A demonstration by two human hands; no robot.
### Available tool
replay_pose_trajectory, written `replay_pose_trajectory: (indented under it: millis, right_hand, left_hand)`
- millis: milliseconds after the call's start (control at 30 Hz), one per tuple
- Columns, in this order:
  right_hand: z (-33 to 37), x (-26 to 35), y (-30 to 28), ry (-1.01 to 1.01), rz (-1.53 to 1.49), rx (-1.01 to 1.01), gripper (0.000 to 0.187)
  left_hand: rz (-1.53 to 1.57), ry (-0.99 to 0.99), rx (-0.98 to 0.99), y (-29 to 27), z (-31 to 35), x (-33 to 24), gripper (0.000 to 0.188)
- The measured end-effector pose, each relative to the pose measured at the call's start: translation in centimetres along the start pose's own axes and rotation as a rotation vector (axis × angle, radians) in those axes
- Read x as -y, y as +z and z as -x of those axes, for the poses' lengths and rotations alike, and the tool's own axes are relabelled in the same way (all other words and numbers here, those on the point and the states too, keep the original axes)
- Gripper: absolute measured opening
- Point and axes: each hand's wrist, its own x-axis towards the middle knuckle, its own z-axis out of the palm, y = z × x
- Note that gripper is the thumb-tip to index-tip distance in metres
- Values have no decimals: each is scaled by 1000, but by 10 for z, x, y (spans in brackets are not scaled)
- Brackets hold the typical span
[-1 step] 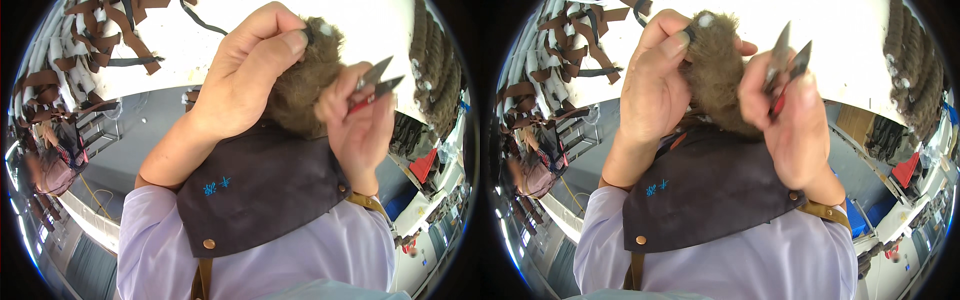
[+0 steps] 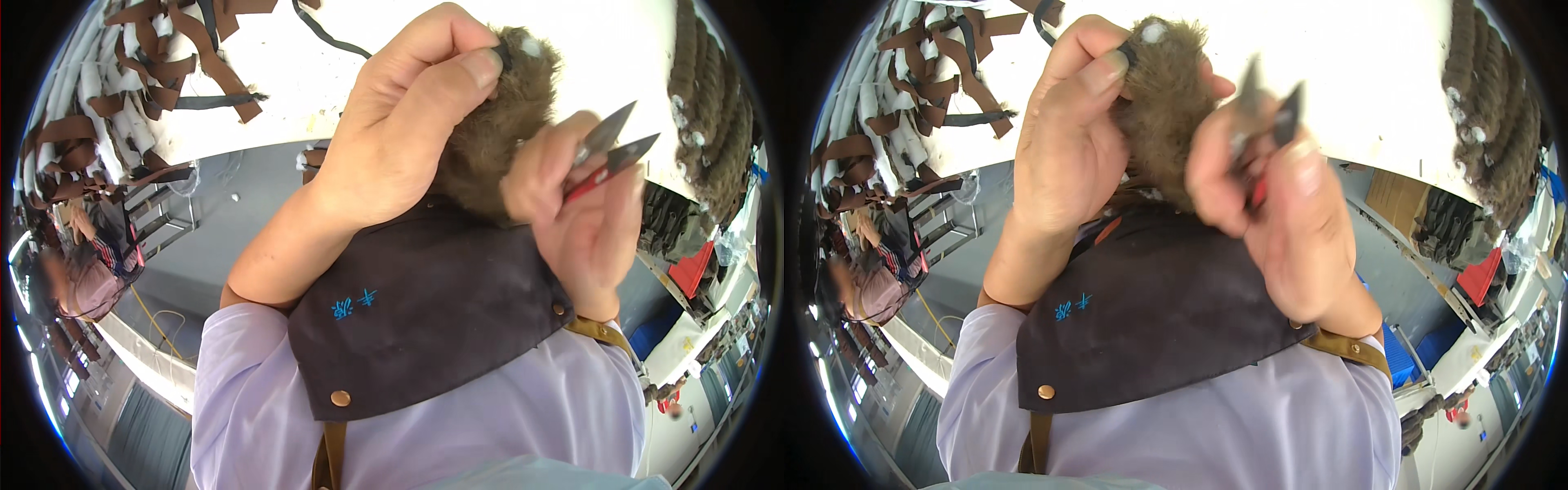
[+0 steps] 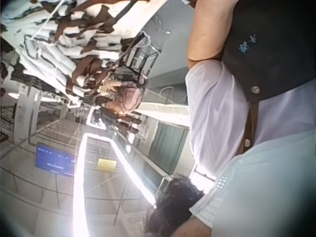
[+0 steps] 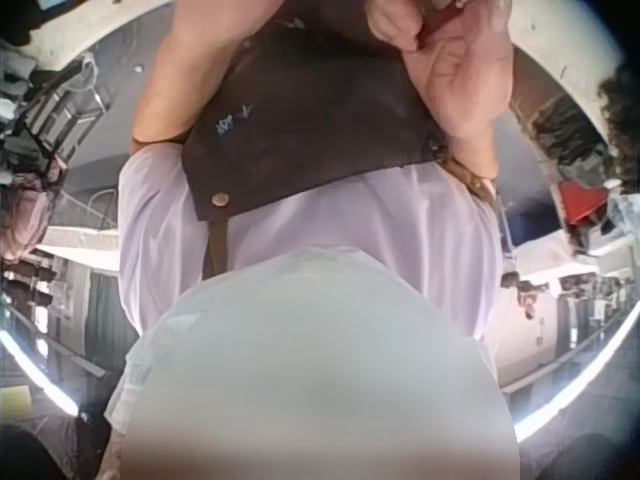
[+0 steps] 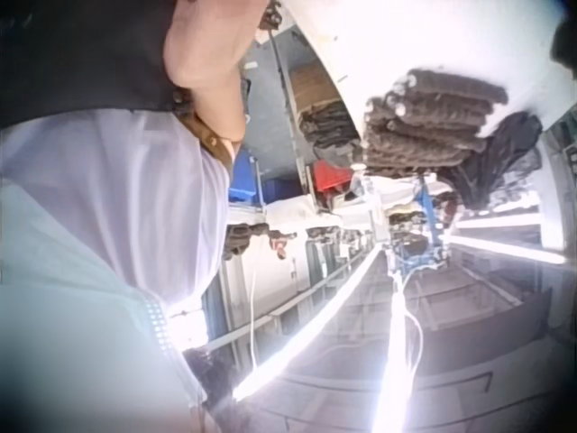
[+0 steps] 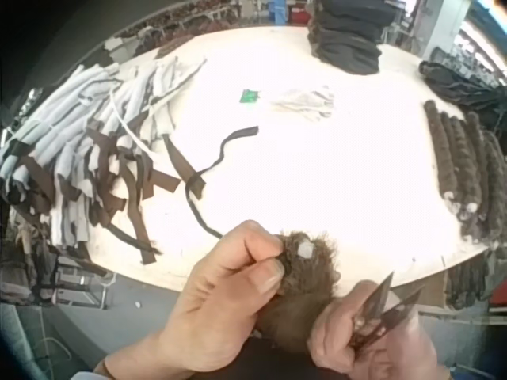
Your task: Assembling components of a garment, specifically working with trim or fur-like material and attaching it to a strip of fabric.
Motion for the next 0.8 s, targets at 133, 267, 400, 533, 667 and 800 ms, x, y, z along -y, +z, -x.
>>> replay_pose_trajectory:
  millis: [133, 267, 400, 533, 667, 800]
  right_hand:
    - [0, 10, 9, 299, -316, 174, 47]
    - [-5, -2, 4, 254, -583, 183, 43]
    - [-7, -3, 5, 234, -578, 193, 43]
    - [0, -4, 4, 263, -692, 194, 43]
    - [2, 5, 2, 394, -612, 186, 43]
    - [1, 5, 3, 405, -583, 164, 43]
  left_hand:
    - [-73, 21, -7, 3, -1, 0, 16]
    - [285, 73, -10, 8, -3, 10, 11]
    - [306, 61, 19, 6, 0, 11, 11]
    - [321, 49, 7, 8, 3, 5, 10]
    - [214, 68, -14, 5, 3, 2, 8]
    - [148, -2, -145, 5, 8, 1, 12]
